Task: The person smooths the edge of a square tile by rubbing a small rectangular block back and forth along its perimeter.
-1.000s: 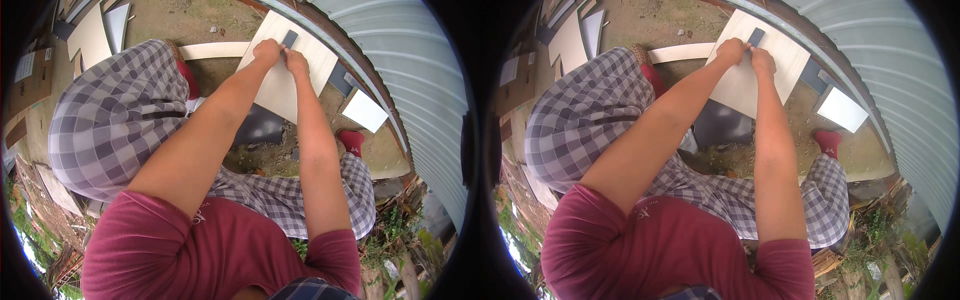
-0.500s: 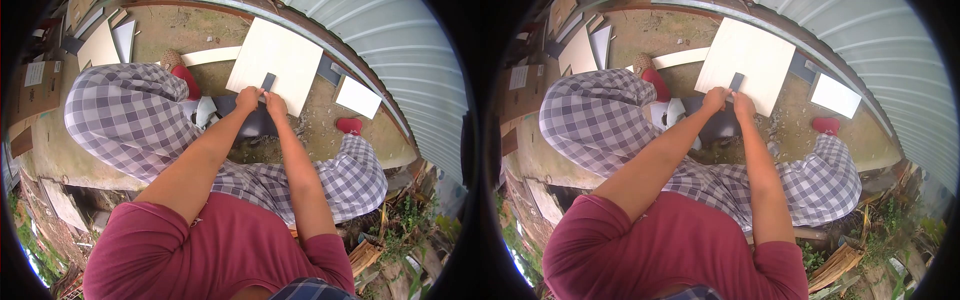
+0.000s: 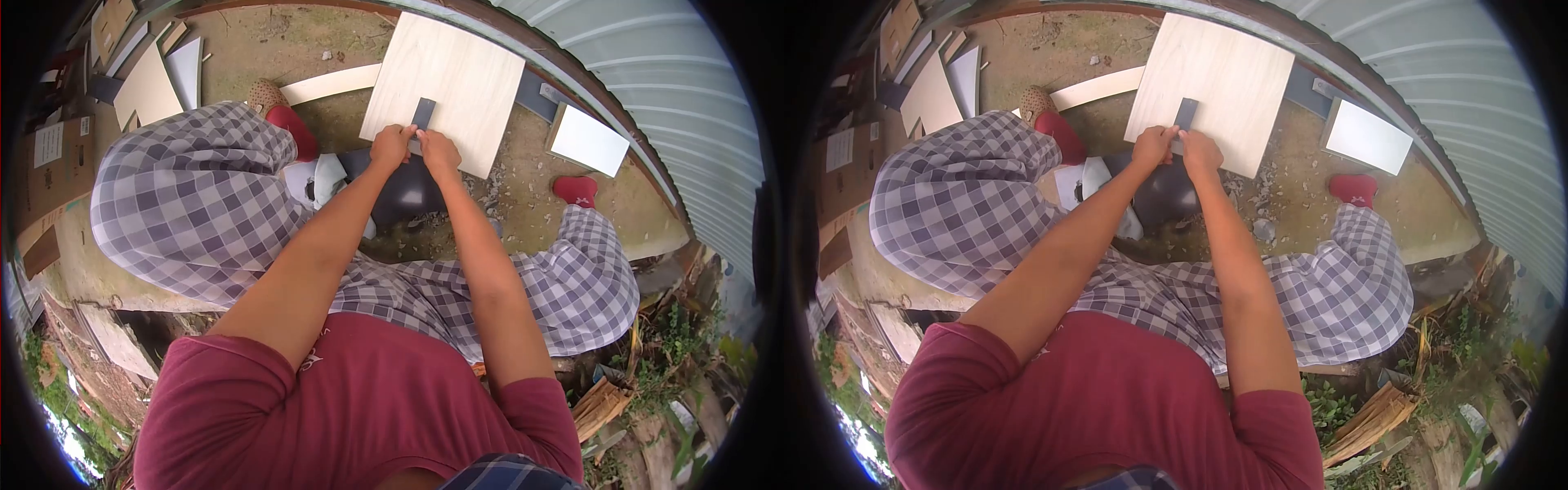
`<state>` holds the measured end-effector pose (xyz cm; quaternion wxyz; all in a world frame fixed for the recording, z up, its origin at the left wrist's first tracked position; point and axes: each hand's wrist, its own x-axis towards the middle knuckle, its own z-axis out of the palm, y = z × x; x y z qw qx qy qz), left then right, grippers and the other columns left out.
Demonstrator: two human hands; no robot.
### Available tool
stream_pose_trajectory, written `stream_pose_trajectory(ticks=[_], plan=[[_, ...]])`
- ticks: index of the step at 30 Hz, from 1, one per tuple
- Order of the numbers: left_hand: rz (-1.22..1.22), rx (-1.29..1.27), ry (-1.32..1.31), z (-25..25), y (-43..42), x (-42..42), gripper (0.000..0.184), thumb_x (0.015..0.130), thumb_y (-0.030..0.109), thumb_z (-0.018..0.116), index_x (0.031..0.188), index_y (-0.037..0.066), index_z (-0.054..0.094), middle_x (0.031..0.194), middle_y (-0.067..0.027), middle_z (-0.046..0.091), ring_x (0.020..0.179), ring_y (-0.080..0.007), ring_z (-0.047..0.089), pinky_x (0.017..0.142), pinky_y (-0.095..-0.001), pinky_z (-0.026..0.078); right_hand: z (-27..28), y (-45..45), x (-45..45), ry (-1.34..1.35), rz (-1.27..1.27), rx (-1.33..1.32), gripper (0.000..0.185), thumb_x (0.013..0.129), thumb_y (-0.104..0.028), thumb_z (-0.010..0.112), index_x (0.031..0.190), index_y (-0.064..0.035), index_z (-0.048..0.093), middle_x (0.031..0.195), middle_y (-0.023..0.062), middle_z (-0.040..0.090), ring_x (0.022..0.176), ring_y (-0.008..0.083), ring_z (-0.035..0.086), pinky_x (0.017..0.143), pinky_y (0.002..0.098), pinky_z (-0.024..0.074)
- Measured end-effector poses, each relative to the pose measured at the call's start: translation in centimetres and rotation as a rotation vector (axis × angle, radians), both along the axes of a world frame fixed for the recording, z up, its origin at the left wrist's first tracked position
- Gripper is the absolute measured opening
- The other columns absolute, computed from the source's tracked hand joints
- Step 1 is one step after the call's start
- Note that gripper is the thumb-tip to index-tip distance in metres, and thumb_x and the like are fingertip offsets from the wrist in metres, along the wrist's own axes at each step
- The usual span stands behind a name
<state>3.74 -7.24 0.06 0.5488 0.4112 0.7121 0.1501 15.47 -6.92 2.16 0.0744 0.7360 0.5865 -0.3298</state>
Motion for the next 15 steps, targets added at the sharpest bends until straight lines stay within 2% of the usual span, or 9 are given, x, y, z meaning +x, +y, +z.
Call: stream_pose_trajectory(ticks=[1, 3, 12, 14, 15], plan=[[0.002, -0.008, 0.000, 0.0, 0.3, -0.1, 0.046, 0.091, 0.044, 0.050, 0.076, 0.002, 0.064, 0.056, -0.0073, 0.062, 0.048, -0.0178, 0.062, 0.053, -0.0324, 0.049, -0.2, 0.4, -0.1, 0.000, 0.002, -0.008, 0.042, 0.094, -0.044, 0.040, 0.096, -0.0111, 0.065, 0.095, 0.0136, 0.067, 0.092, 0.0342, 0.063, 0.076, 0.0460, 0.0495], [0.020, 0.012, 0.020, 0.3, 0.9, 0.0, 0.046, 0.090, 0.043, 0.051, 0.073, 0.003, 0.063, 0.055, -0.0071, 0.062, 0.048, -0.0180, 0.062, 0.053, -0.0328, 0.049, -0.5, 1.0, -0.2, -0.001, -0.024, 0.028, 0.044, 0.093, -0.048, 0.040, 0.082, -0.0123, 0.063, 0.087, 0.0113, 0.067, 0.088, 0.0328, 0.063, 0.074, 0.0450, 0.0488], [0.050, 0.040, 0.079, 0.6, 6.6, -0.2, 0.046, 0.088, 0.044, 0.054, 0.069, 0.004, 0.065, 0.054, -0.0061, 0.062, 0.049, -0.0176, 0.063, 0.054, -0.0315, 0.050, -0.4, 7.4, -0.6, -0.018, -0.009, 0.016, 0.046, 0.093, -0.049, 0.038, 0.081, -0.0132, 0.064, 0.086, 0.0089, 0.067, 0.088, 0.0292, 0.063, 0.075, 0.0431, 0.0482], [0.080, 0.068, 0.062, 0.7, 7.9, -0.1, 0.046, 0.088, 0.044, 0.054, 0.069, 0.004, 0.066, 0.054, -0.0056, 0.062, 0.048, -0.0169, 0.063, 0.055, -0.0308, 0.050, 0.4, 9.1, -0.8, -0.030, -0.016, -0.063, 0.041, 0.093, -0.047, 0.041, 0.104, -0.0156, 0.065, 0.103, 0.0103, 0.066, 0.099, 0.0299, 0.062, 0.080, 0.0422, 0.0492], [0.068, 0.059, 0.072, 0.7, 8.6, -0.2, 0.046, 0.088, 0.045, 0.053, 0.070, 0.005, 0.066, 0.055, -0.0053, 0.063, 0.048, -0.0165, 0.063, 0.055, -0.0302, 0.050, 0.3, 9.8, -0.7, -0.023, -0.005, -0.072, 0.041, 0.093, -0.047, 0.042, 0.105, -0.0160, 0.065, 0.105, 0.0098, 0.066, 0.100, 0.0295, 0.062, 0.081, 0.0418, 0.0490]])
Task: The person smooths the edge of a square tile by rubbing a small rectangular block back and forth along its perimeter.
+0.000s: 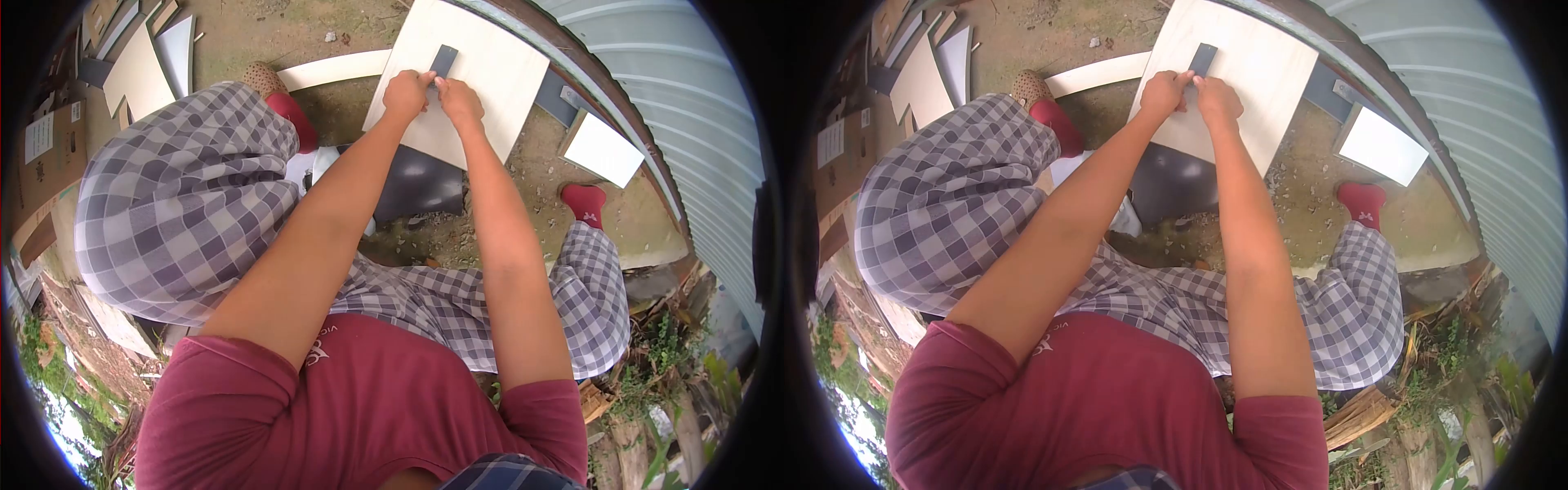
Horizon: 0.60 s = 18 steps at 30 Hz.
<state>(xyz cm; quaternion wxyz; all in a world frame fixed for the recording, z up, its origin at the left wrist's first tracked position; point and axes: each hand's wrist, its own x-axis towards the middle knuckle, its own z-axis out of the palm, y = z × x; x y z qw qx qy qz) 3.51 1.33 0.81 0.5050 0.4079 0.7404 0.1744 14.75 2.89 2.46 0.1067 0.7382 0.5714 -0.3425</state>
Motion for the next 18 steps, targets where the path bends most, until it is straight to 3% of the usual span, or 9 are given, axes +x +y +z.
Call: stream_pose_trajectory(ticks=[11, 18], plan=[[-0.109, -0.035, 0.107, 0.6, 6.5, 0.3, 0.048, 0.089, 0.048, 0.050, 0.077, 0.005, 0.066, 0.060, -0.0032, 0.065, 0.054, -0.0147, 0.065, 0.059, -0.0290, 0.051, -0.4, 5.6, 0.6, -0.038, -0.033, 0.077, 0.042, 0.091, -0.049, 0.043, 0.103, -0.0163, 0.067, 0.105, 0.0108, 0.066, 0.101, 0.0300, 0.061, 0.082, 0.0426, 0.0487], [-0.174, 0.078, 0.295, -1.3, 10.1, 1.6, 0.051, 0.089, 0.050, 0.050, 0.065, 0.007, 0.066, 0.060, -0.0018, 0.066, 0.055, -0.0134, 0.065, 0.060, -0.0273, 0.051, -0.1, 8.2, 1.0, -0.059, -0.066, 0.101, 0.042, 0.092, -0.049, 0.042, 0.103, -0.0169, 0.066, 0.107, 0.0105, 0.065, 0.103, 0.0303, 0.060, 0.083, 0.0433, 0.0479]])
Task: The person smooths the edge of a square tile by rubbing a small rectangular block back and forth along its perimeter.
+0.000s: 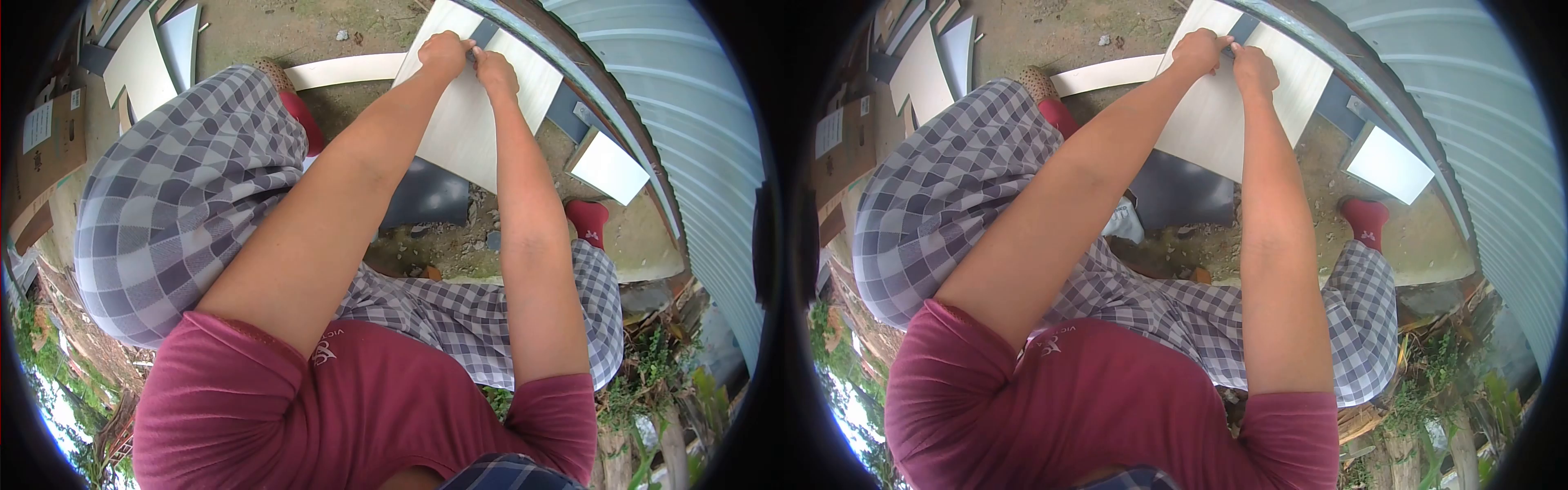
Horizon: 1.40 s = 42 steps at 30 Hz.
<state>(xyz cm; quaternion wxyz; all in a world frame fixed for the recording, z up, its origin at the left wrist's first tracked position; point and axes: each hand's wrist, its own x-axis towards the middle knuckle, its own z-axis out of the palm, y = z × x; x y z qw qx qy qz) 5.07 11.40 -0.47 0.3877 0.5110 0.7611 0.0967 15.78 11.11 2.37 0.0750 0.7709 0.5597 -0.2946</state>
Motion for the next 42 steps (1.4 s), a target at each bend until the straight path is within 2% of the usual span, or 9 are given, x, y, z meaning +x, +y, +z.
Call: stream_pose_trajectory(ticks=[7, 15, 23, 25, 30, 32, 39, 41, 42], plan=[[-0.017, -0.027, -0.018, 0.6, -0.1, 0.1, 0.051, 0.089, 0.049, 0.050, 0.066, 0.007, 0.067, 0.060, -0.0023, 0.066, 0.055, -0.0137, 0.065, 0.061, -0.0276, 0.051, -0.2, -0.3, 0.1, 0.014, 0.006, 0.011, 0.038, 0.093, -0.046, 0.041, 0.105, -0.0195, 0.066, 0.109, 0.0082, 0.064, 0.104, 0.0303, 0.059, 0.084, 0.0432, 0.0476], [-0.113, 0.035, -0.068, 0.6, -7.9, 1.2, 0.046, 0.091, 0.045, 0.048, 0.075, 0.005, 0.067, 0.058, -0.0054, 0.064, 0.054, -0.0173, 0.065, 0.058, -0.0318, 0.050, -1.1, -7.7, 2.5, 0.043, 0.038, -0.032, 0.040, 0.093, -0.044, 0.040, 0.103, -0.0139, 0.065, 0.107, 0.0121, 0.064, 0.102, 0.0336, 0.059, 0.084, 0.0454, 0.0472], [-0.166, -0.153, -0.212, 1.4, -14.5, 0.8, 0.046, 0.092, 0.043, 0.046, 0.077, 0.004, 0.065, 0.056, -0.0073, 0.063, 0.053, -0.0187, 0.065, 0.058, -0.0328, 0.051, -1.4, -15.1, 2.7, 0.093, -0.014, -0.077, 0.041, 0.093, -0.044, 0.040, 0.099, -0.0123, 0.065, 0.102, 0.0141, 0.065, 0.098, 0.0344, 0.061, 0.080, 0.0462, 0.0479], [-0.154, -0.147, -0.172, 0.5, -15.2, 0.9, 0.046, 0.088, 0.047, 0.052, 0.076, 0.006, 0.069, 0.059, -0.0092, 0.064, 0.062, -0.0229, 0.067, 0.062, -0.0352, 0.051, -1.1, -16.0, 2.5, 0.110, -0.041, -0.103, 0.040, 0.093, -0.044, 0.041, 0.099, -0.0129, 0.065, 0.101, 0.0137, 0.066, 0.097, 0.0343, 0.061, 0.079, 0.0458, 0.0482], [-0.173, -0.215, -0.190, 1.2, -15.7, 0.2, 0.050, 0.088, 0.048, 0.052, 0.075, 0.004, 0.070, 0.055, -0.0086, 0.063, 0.053, -0.0209, 0.065, 0.061, -0.0332, 0.051, -1.5, -17.0, 2.1, 0.106, -0.009, -0.113, 0.040, 0.094, -0.045, 0.040, 0.099, -0.0135, 0.065, 0.098, 0.0130, 0.066, 0.095, 0.0339, 0.062, 0.078, 0.0455, 0.0488], [-0.194, -0.225, -0.197, 1.7, -15.6, -0.1, 0.050, 0.089, 0.047, 0.050, 0.076, 0.002, 0.067, 0.056, -0.0087, 0.063, 0.052, -0.0202, 0.064, 0.057, -0.0322, 0.051, -2.5, -17.4, 1.9, 0.035, -0.019, -0.004, 0.048, 0.094, -0.049, 0.037, 0.079, -0.0120, 0.063, 0.076, 0.0079, 0.066, 0.080, 0.0273, 0.064, 0.072, 0.0416, 0.0480], [-0.187, -0.276, -0.279, 1.4, -14.7, -0.8, 0.051, 0.089, 0.047, 0.051, 0.077, -0.001, 0.062, 0.057, -0.0091, 0.063, 0.051, -0.0182, 0.064, 0.052, -0.0304, 0.051, -0.8, -16.9, 1.2, 0.031, -0.018, -0.021, 0.047, 0.094, -0.050, 0.037, 0.081, -0.0134, 0.064, 0.085, 0.0094, 0.067, 0.088, 0.0296, 0.064, 0.074, 0.0432, 0.0488], [-0.167, -0.256, -0.288, 1.3, -14.3, -0.9, 0.051, 0.090, 0.047, 0.051, 0.077, -0.001, 0.062, 0.057, -0.0091, 0.063, 0.051, -0.0179, 0.064, 0.052, -0.0303, 0.051, 0.5, -15.9, 0.5, 0.033, -0.025, -0.100, 0.040, 0.094, -0.044, 0.041, 0.100, -0.0127, 0.065, 0.099, 0.0117, 0.067, 0.095, 0.0318, 0.063, 0.078, 0.0442, 0.0494], [-0.146, -0.231, -0.294, 1.4, -14.1, -1.1, 0.051, 0.090, 0.047, 0.051, 0.076, -0.001, 0.061, 0.057, -0.0090, 0.063, 0.051, -0.0177, 0.064, 0.051, -0.0301, 0.050, 0.5, -15.4, 0.2, 0.037, -0.023, -0.107, 0.040, 0.094, -0.044, 0.041, 0.100, -0.0127, 0.065, 0.099, 0.0117, 0.067, 0.095, 0.0318, 0.063, 0.078, 0.0442, 0.0494]])
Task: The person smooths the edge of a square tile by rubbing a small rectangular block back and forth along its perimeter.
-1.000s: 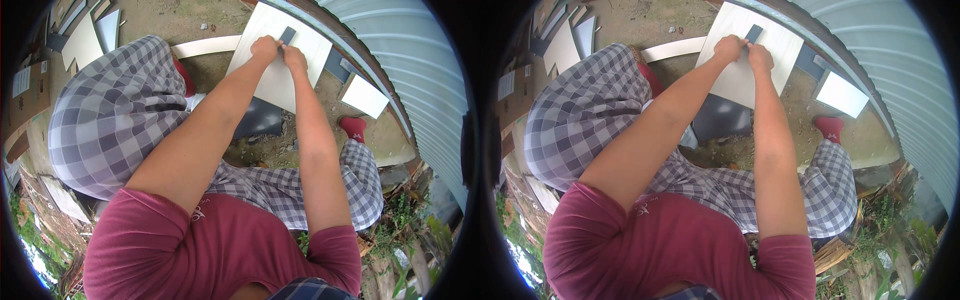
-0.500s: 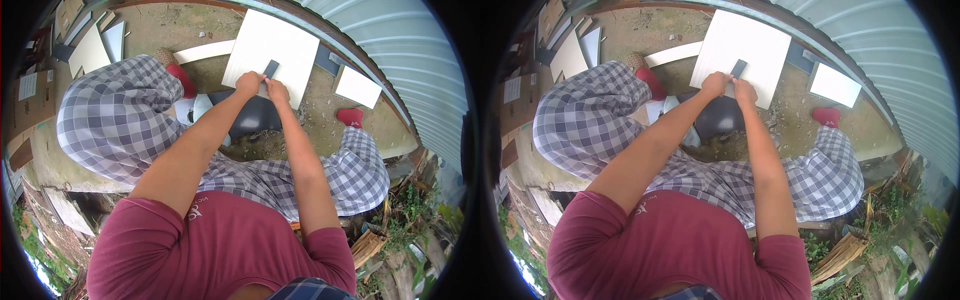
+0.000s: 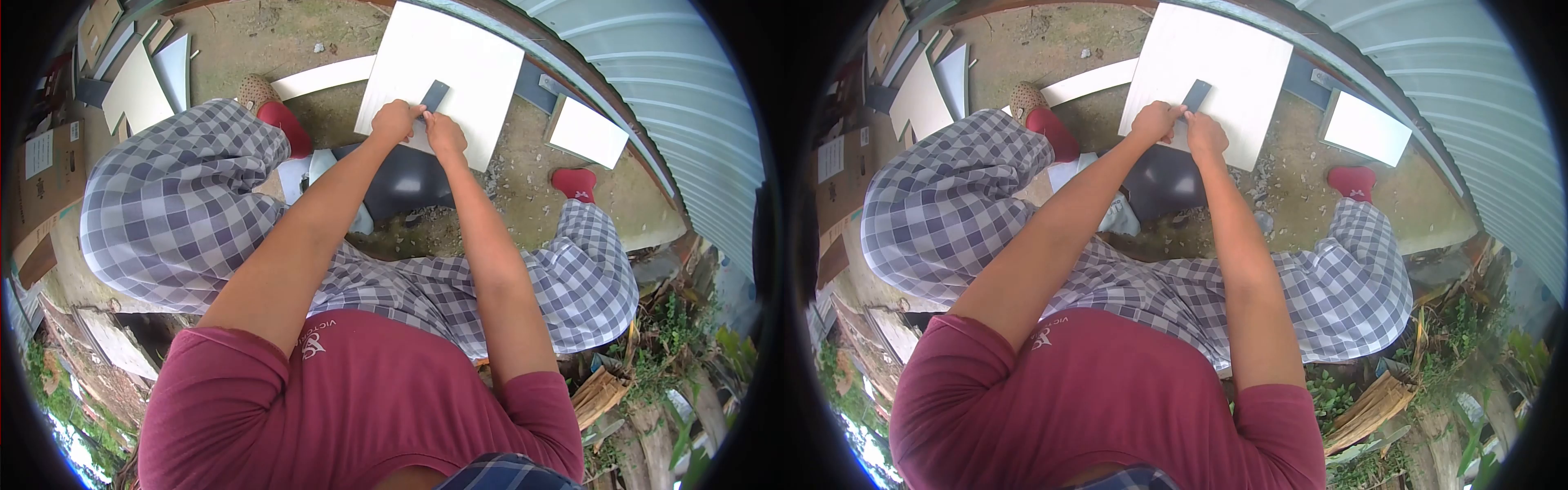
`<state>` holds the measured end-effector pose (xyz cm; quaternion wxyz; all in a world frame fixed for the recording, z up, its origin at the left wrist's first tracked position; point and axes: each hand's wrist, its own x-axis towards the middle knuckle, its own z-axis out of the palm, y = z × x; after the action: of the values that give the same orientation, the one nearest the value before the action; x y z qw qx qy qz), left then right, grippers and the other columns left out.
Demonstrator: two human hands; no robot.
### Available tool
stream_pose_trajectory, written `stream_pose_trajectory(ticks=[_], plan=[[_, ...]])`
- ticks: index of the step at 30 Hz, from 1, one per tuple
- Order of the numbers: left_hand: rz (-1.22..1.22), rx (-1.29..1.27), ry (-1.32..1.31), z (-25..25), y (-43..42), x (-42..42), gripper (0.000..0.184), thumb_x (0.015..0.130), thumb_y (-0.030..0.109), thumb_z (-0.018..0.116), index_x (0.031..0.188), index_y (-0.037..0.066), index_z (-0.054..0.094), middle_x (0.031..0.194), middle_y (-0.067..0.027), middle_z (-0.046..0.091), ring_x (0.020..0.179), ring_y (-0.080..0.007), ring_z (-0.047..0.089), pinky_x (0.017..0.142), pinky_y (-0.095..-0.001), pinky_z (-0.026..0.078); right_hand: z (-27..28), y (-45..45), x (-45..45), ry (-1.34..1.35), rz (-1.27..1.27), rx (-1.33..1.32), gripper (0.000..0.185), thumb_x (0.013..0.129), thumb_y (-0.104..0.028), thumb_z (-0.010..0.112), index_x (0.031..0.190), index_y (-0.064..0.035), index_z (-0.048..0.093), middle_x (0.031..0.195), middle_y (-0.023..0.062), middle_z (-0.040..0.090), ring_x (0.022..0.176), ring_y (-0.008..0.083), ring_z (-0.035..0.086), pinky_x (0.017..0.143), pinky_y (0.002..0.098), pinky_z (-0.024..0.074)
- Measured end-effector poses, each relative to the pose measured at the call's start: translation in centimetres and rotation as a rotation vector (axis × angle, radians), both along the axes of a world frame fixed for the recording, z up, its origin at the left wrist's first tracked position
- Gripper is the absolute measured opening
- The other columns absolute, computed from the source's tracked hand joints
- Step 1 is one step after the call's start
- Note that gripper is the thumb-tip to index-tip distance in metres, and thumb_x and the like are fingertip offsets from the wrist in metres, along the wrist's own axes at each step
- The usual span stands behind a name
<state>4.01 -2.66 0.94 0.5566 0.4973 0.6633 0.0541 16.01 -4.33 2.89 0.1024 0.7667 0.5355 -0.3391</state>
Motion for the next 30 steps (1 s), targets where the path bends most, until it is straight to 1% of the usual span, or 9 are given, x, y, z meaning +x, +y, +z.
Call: stream_pose_trajectory(ticks=[1, 3, 4, 7, 11, 16, 19, 26, 30], plan=[[0.002, -0.007, 0.004, 0.1, 0.4, -0.1, 0.051, 0.090, 0.047, 0.051, 0.076, -0.001, 0.061, 0.057, -0.0090, 0.063, 0.051, -0.0177, 0.064, 0.051, -0.0301, 0.050, 0.1, 0.5, -0.2, -0.013, 0.004, 0.019, 0.040, 0.094, -0.044, 0.041, 0.100, -0.0132, 0.065, 0.099, 0.0115, 0.067, 0.096, 0.0313, 0.063, 0.078, 0.0440, 0.0493], [0.039, 0.002, 0.060, 0.1, 1.4, -0.3, 0.050, 0.089, 0.047, 0.051, 0.072, 0.002, 0.066, 0.058, -0.0062, 0.064, 0.053, -0.0174, 0.065, 0.059, -0.0303, 0.051, 0.1, 1.7, -0.5, -0.025, 0.011, 0.029, 0.040, 0.094, -0.044, 0.041, 0.100, -0.0137, 0.065, 0.100, 0.0113, 0.066, 0.096, 0.0309, 0.063, 0.078, 0.0439, 0.0492], [0.040, 0.012, 0.026, 0.4, 2.0, -0.7, 0.050, 0.089, 0.047, 0.052, 0.074, 0.000, 0.061, 0.057, -0.0087, 0.062, 0.051, -0.0174, 0.063, 0.051, -0.0296, 0.050, 0.3, 2.3, -0.7, -0.009, 0.018, 0.038, 0.040, 0.094, -0.044, 0.041, 0.100, -0.0139, 0.066, 0.100, 0.0114, 0.066, 0.096, 0.0308, 0.063, 0.079, 0.0439, 0.0491], [0.053, 0.041, 0.034, 0.6, 3.7, -1.3, 0.051, 0.089, 0.048, 0.051, 0.075, 0.000, 0.061, 0.058, -0.0085, 0.063, 0.051, -0.0171, 0.064, 0.051, -0.0295, 0.050, 0.4, 4.3, -1.1, 0.019, 0.035, 0.049, 0.040, 0.093, -0.045, 0.041, 0.101, -0.0137, 0.066, 0.100, 0.0117, 0.066, 0.097, 0.0307, 0.062, 0.079, 0.0435, 0.0490], [0.062, 0.090, 0.048, 0.6, 6.2, -1.3, 0.052, 0.089, 0.049, 0.051, 0.076, 0.000, 0.062, 0.060, -0.0082, 0.063, 0.051, -0.0169, 0.064, 0.055, -0.0299, 0.051, -0.5, 7.3, -0.9, 0.007, 0.093, 0.087, 0.042, 0.093, -0.045, 0.042, 0.102, -0.0125, 0.066, 0.101, 0.0116, 0.066, 0.098, 0.0305, 0.062, 0.079, 0.0434, 0.0490], [0.069, 0.080, 0.092, 1.3, 9.5, -1.2, 0.053, 0.088, 0.051, 0.050, 0.069, 0.003, 0.062, 0.060, -0.0058, 0.064, 0.053, -0.0155, 0.064, 0.059, -0.0286, 0.051, -0.1, 10.6, -1.1, -0.008, 0.069, 0.099, 0.041, 0.093, -0.046, 0.042, 0.103, -0.0148, 0.067, 0.103, 0.0109, 0.066, 0.100, 0.0295, 0.062, 0.080, 0.0423, 0.0490], [0.073, 0.042, 0.123, 1.8, 11.1, -1.0, 0.053, 0.088, 0.051, 0.050, 0.068, 0.004, 0.062, 0.061, -0.0054, 0.065, 0.054, -0.0149, 0.065, 0.059, -0.0280, 0.052, -0.2, 12.1, -1.0, 0.002, 0.050, 0.092, 0.042, 0.093, -0.047, 0.041, 0.103, -0.0156, 0.066, 0.103, 0.0098, 0.066, 0.100, 0.0287, 0.062, 0.080, 0.0414, 0.0491], [0.072, 0.080, 0.132, 1.5, 11.7, -0.7, 0.053, 0.088, 0.051, 0.050, 0.066, 0.005, 0.063, 0.061, -0.0042, 0.066, 0.054, -0.0151, 0.065, 0.064, -0.0282, 0.052, -0.8, 12.8, -0.8, 0.019, 0.042, 0.077, 0.041, 0.094, -0.047, 0.039, 0.105, -0.0174, 0.066, 0.106, 0.0087, 0.065, 0.101, 0.0278, 0.061, 0.081, 0.0411, 0.0493], [0.067, 0.054, 0.182, 1.9, 10.6, 0.0, 0.051, 0.090, 0.047, 0.050, 0.068, 0.004, 0.066, 0.059, -0.0057, 0.065, 0.052, -0.0161, 0.064, 0.062, -0.0300, 0.051, -0.9, 11.8, -0.7, 0.033, 0.014, 0.047, 0.041, 0.094, -0.045, 0.039, 0.104, -0.0159, 0.066, 0.108, 0.0099, 0.065, 0.102, 0.0296, 0.060, 0.082, 0.0426, 0.0488]])
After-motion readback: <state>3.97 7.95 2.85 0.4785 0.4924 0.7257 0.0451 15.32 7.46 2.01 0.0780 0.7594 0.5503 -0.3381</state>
